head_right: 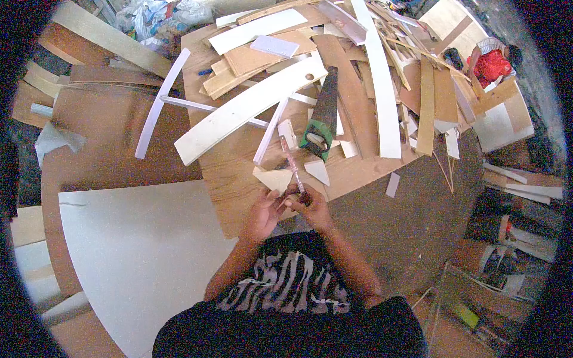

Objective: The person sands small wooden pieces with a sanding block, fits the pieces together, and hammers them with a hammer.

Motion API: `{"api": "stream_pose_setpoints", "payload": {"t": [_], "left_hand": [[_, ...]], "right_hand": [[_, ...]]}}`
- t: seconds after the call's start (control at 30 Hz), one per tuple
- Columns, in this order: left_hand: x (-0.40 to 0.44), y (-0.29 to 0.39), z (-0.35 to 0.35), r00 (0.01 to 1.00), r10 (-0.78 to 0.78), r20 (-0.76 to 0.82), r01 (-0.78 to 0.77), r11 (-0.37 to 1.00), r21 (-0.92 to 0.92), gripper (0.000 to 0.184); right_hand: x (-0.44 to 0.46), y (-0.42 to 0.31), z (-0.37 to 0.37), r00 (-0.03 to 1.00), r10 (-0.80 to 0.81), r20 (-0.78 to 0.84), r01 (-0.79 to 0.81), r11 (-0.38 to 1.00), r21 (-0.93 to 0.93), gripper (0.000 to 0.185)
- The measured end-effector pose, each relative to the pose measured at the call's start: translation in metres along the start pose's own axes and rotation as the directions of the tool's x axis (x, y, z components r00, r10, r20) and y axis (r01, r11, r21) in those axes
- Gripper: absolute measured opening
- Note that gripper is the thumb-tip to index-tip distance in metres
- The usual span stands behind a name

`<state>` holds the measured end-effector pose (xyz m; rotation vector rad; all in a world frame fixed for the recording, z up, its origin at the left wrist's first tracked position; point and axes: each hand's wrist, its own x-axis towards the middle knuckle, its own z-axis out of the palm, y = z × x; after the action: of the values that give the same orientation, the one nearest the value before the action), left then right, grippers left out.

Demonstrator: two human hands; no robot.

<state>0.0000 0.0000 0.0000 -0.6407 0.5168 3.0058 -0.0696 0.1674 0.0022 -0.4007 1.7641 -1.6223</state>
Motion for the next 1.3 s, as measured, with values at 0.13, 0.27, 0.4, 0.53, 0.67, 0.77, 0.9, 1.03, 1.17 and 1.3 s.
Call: {"api": "stream_pose_setpoints", "payload": {"t": [0.13,0.27,0.4,0.53,0.67,0.77,0.9,1.03,1.17,1.3], "left_hand": [[-0.007,0.034,-0.016,0.994,0.102,-0.043,-0.084,0.948,0.306,0.042],[0.038,-0.007,0.004,0.983,0.172,-0.065,-0.134,0.911,0.391,0.037],[0.079,-0.021,0.011,0.953,0.275,-0.126,-0.102,0.685,0.721,0.031],[0.13,0.013,-0.027,0.752,0.649,0.118,-0.266,0.135,0.954,0.031],[0.164,0.057,-0.029,0.653,0.649,0.391,-0.168,-0.379,0.91,0.038],[0.192,0.068,-0.036,0.631,0.657,0.413,-0.191,-0.384,0.903,0.039],[0.2,0.062,-0.028,0.683,0.693,0.23,-0.198,-0.128,0.972,0.04],[0.204,0.062,-0.039,0.695,0.65,0.307,-0.174,-0.262,0.949,0.042],[0.2,0.061,-0.037,0.721,0.632,0.283,-0.097,-0.313,0.945,0.041],[0.198,0.061,-0.035,0.721,0.641,0.263,-0.081,-0.299,0.951,0.042]], "right_hand": [[0.024,-0.01,0.066,0.947,0.016,-0.32,0.057,0.975,0.216,0.047],[0.044,0.001,0.003,0.903,-0.09,-0.421,0.163,0.976,0.141,0.033],[0.07,-0.016,-0.043,0.828,-0.279,-0.485,0.287,0.956,-0.06,0.031],[0.128,-0.024,-0.077,0.828,-0.309,-0.467,0.23,0.948,-0.22,0.025],[0.17,-0.027,-0.081,0.824,-0.384,-0.417,0.119,0.836,-0.535,0.025],[0.199,-0.007,-0.076,0.81,-0.433,-0.396,0.185,0.829,-0.528,0.025],[0.208,0.002,-0.074,0.827,-0.463,-0.319,0.154,0.732,-0.663,0.026],[0.2,-0.006,-0.079,0.851,-0.363,-0.379,0.023,0.747,-0.665,0.026],[0.19,-0.005,-0.086,0.855,-0.399,-0.332,0.044,0.692,-0.72,0.027],[0.182,-0.007,-0.086,0.855,-0.432,-0.288,0.066,0.64,-0.765,0.027]]}}
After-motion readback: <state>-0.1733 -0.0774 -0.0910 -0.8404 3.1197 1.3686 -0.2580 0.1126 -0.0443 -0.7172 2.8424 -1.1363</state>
